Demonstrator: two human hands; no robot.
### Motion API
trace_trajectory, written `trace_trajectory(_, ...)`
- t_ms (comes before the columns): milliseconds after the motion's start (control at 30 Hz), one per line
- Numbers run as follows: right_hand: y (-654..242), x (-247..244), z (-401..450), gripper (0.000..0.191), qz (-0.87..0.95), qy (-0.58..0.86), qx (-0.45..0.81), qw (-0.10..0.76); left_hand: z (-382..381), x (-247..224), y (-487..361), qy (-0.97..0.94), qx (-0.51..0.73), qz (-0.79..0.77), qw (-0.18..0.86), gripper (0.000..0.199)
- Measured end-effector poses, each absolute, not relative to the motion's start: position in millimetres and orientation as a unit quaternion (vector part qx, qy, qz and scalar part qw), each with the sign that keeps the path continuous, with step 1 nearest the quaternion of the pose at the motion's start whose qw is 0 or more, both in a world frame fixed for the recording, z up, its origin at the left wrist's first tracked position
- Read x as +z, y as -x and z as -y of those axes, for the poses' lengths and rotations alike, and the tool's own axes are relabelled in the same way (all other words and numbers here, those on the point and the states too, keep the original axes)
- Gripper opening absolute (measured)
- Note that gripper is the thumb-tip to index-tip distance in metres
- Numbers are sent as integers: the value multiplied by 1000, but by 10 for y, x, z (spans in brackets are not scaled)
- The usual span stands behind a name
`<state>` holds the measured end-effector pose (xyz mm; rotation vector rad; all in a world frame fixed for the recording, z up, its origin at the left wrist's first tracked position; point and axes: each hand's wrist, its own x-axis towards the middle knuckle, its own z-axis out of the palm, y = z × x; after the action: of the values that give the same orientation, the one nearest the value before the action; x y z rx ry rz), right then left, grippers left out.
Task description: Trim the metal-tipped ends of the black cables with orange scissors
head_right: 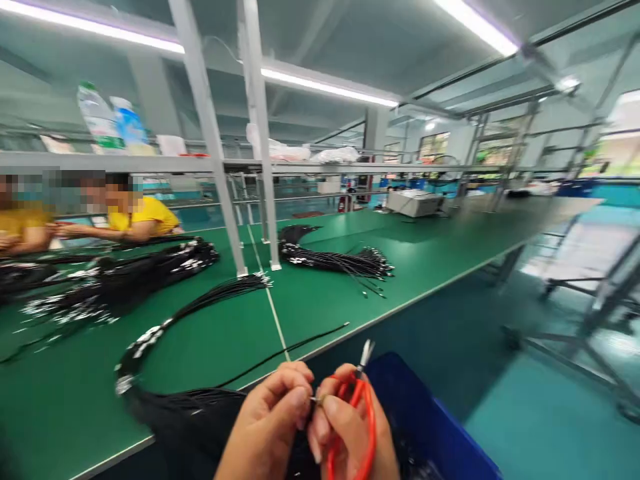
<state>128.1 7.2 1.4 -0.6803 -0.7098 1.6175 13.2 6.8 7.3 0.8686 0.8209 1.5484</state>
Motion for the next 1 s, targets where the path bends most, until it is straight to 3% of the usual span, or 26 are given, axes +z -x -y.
trace_trajectory(67, -1196, 113, -59, 23, 251, 271, 700, 611, -56, 85, -77, -330, 652, -336, 595, 29)
trace_trajectory(133, -1125, 172, -41, 22, 215, 251, 702, 631, -34, 108, -21, -376, 647, -354, 560, 20)
trace_trajectory(233, -1090, 205, -11, 25, 182, 257, 707, 633, 5, 153, 58, -540, 656, -425, 311, 5)
trace_trajectory(333, -1107, 197, -5, 29, 166, 276, 719, 616, 9, 195, 106, -682, 588, -434, 30, 24)
trace_trajectory(467, -1102, 207, -5, 32, 166, 292, 720, 608, -36, 216, 147, -752, 500, -416, -108, 20)
trace_trajectory(600, -1066, 262, 14, 28, 160, 280, 705, 631, -54, 203, 229, -735, 508, -446, -51, 18)
trace_trajectory(800, -1025, 295, 27, 20, 197, 269, 689, 644, -5, 175, 194, -637, 510, -444, 370, 15)
trace_trajectory(1000, -995, 279, 13, 25, 200, 258, 695, 640, 5, 173, 127, -585, 546, -455, 390, 26)
